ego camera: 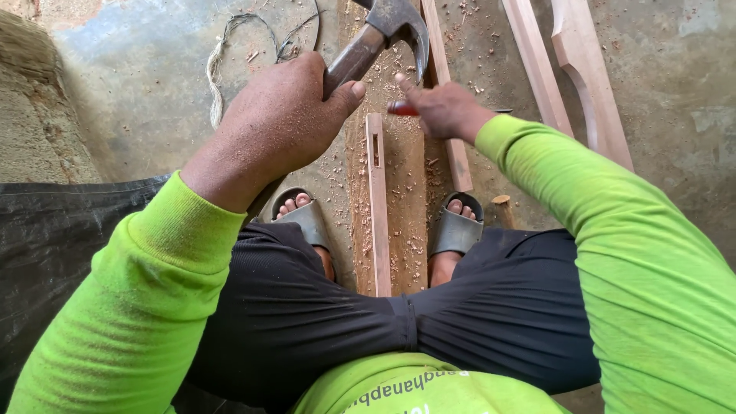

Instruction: Chisel a slot into a wooden beam using a hammer and a screwdriver as a chisel.

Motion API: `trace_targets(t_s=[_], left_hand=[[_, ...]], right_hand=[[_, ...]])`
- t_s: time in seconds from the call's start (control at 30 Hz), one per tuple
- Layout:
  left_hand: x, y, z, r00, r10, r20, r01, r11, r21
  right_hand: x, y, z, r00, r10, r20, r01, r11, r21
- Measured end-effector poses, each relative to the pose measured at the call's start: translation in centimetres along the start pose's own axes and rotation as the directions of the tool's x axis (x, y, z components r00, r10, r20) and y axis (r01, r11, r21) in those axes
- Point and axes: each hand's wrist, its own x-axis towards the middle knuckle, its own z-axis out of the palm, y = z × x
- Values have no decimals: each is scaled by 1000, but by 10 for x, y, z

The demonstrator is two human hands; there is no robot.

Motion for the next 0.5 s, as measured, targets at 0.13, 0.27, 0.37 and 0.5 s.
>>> trace_targets(t_s=[0.13, 0.27, 0.37, 0.5], left_hand=[[0, -4, 2, 1000, 23, -8, -22, 1000, 20], [0, -2, -2, 1000, -2, -4, 2, 1000, 6], [-2, 0, -10, 999, -51, 14, 51, 998, -20], [-4, -2, -15, 998, -60, -1, 59, 992, -109]], right_hand=[[10, 22, 11, 969, -150, -197, 127, 984, -122], [22, 18, 21, 866, -424, -267, 316, 876, -365], [28, 3, 31, 845, -497, -197, 395, 829, -395], [26, -11, 39, 701, -699, -141, 582, 675, -453]])
